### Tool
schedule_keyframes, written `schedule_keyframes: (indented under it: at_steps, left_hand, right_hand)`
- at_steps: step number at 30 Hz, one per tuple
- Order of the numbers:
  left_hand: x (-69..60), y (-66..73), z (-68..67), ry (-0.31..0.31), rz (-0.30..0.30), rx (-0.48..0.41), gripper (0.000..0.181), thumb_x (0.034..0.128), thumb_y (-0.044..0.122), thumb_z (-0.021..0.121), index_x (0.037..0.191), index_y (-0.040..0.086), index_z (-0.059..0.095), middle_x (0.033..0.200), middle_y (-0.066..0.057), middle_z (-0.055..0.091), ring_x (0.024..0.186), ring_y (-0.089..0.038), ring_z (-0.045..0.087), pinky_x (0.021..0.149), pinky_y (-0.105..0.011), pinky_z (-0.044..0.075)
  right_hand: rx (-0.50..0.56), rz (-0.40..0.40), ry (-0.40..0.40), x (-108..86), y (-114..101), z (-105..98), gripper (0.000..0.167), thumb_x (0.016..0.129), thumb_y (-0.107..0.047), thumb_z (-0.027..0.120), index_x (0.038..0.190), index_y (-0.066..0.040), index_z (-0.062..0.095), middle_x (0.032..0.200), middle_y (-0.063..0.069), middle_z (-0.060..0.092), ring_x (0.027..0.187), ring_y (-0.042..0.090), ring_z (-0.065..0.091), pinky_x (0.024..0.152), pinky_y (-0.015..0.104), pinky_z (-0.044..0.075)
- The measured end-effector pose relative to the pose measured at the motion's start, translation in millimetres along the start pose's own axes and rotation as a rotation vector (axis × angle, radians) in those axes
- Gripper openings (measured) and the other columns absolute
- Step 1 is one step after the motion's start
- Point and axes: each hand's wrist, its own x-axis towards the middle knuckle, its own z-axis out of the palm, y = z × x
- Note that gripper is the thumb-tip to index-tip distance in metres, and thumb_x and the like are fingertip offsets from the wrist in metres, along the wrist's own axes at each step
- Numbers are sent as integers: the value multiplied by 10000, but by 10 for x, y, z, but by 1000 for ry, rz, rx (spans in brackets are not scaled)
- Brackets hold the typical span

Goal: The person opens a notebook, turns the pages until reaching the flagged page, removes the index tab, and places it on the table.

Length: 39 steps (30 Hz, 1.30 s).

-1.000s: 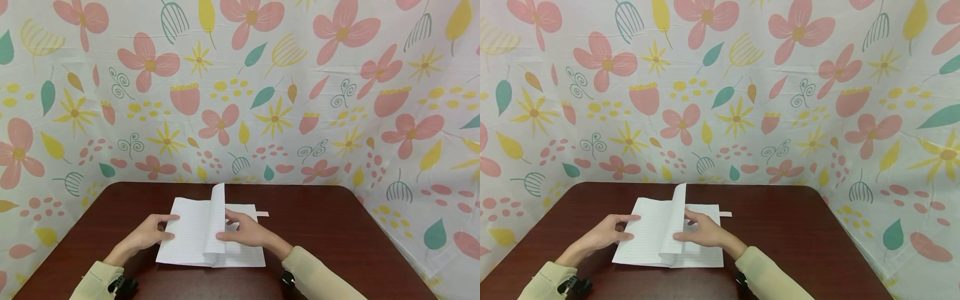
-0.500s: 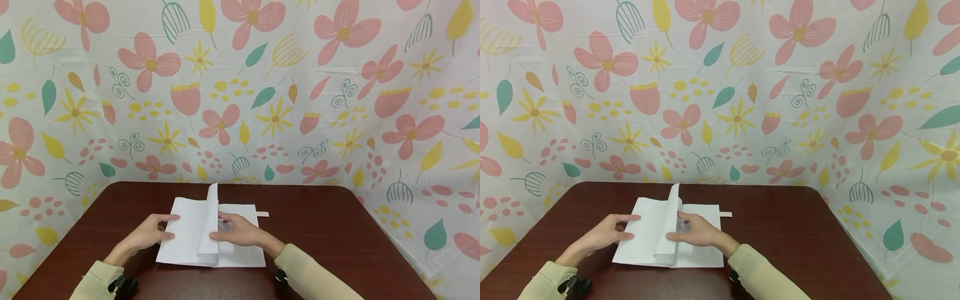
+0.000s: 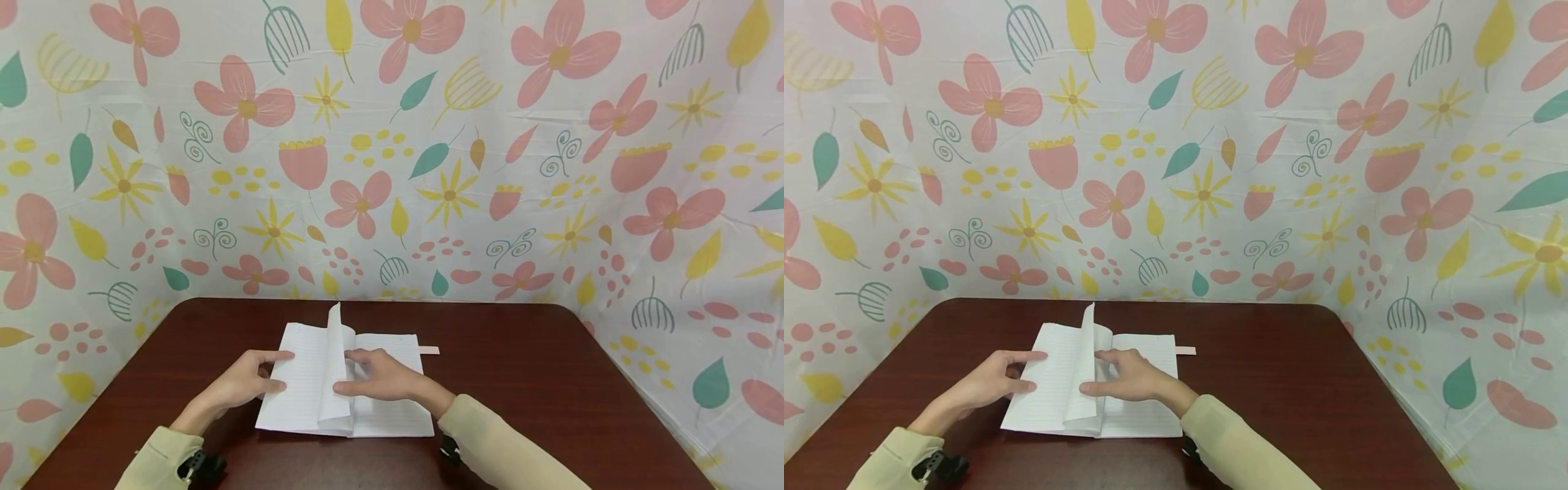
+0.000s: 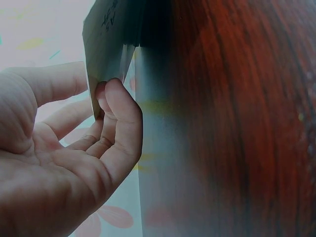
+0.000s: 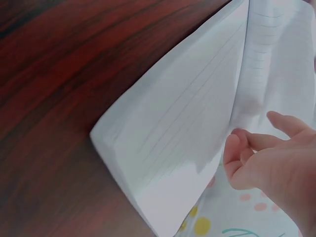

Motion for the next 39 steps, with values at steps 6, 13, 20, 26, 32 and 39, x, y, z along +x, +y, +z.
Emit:
schedule_keyframes:
  at_steps: [6, 13, 20, 26, 32, 39]
  left_hand:
    - [2, -6, 1, 5, -4, 11, 575, 881, -42, 781, 1416, -122, 585, 1232, -241, 645, 773, -260, 701, 672, -395, 619]
    - [7, -20, -5, 6, -5, 16, 572, 884, -47, 778, 1416, -124, 582, 1217, -230, 651, 774, -256, 698, 670, -397, 618]
    - [-1, -11, -11, -3, 0, -3, 580, 883, -61, 772, 1419, -144, 565, 1211, -239, 652, 790, -270, 707, 679, -426, 624]
    - [18, -2, -12, 4, -7, 6, 576, 879, -52, 781, 1415, -127, 583, 1261, -262, 639, 777, -270, 711, 676, -408, 623]
    - [3, -8, -28, 5, -16, 43, 606, 880, -32, 780, 1434, -135, 559, 1256, -249, 658, 746, -263, 692, 682, -396, 611]
    - [1, -34, -31, -16, -22, 3, 588, 952, -16, 705, 1463, -193, 472, 1208, -217, 691, 815, -272, 725, 696, -423, 627]
  right_hand:
    - [-70, 1, -9, 50, -17, 23, 759, 965, -508, 723, 1507, -2, 561, 1551, 214, 499, 1469, 311, 425, 1176, 457, 380]
    - [-115, 40, -11, 53, -23, 53, 748, 968, -539, 707, 1504, -33, 581, 1574, 209, 469, 1460, 407, 394, 1161, 498, 385]
    - [-122, 60, -17, 55, -22, 74, 779, 958, -559, 713, 1517, -36, 567, 1598, 195, 442, 1450, 429, 384, 1147, 508, 393]
    - [-130, 92, -28, 46, -57, 56, 827, 916, -571, 753, 1538, -64, 551, 1619, 164, 419, 1458, 413, 367, 1141, 498, 399]
    - [-109, 106, -49, 23, -47, 44, 845, 858, -549, 832, 1547, -141, 562, 1644, 96, 396, 1487, 358, 328, 1154, 477, 384]
    - [-142, 85, -41, 3, -32, 54, 832, 831, -421, 903, 1536, -127, 573, 1639, 119, 402, 1422, 366, 370, 1119, 549, 369]
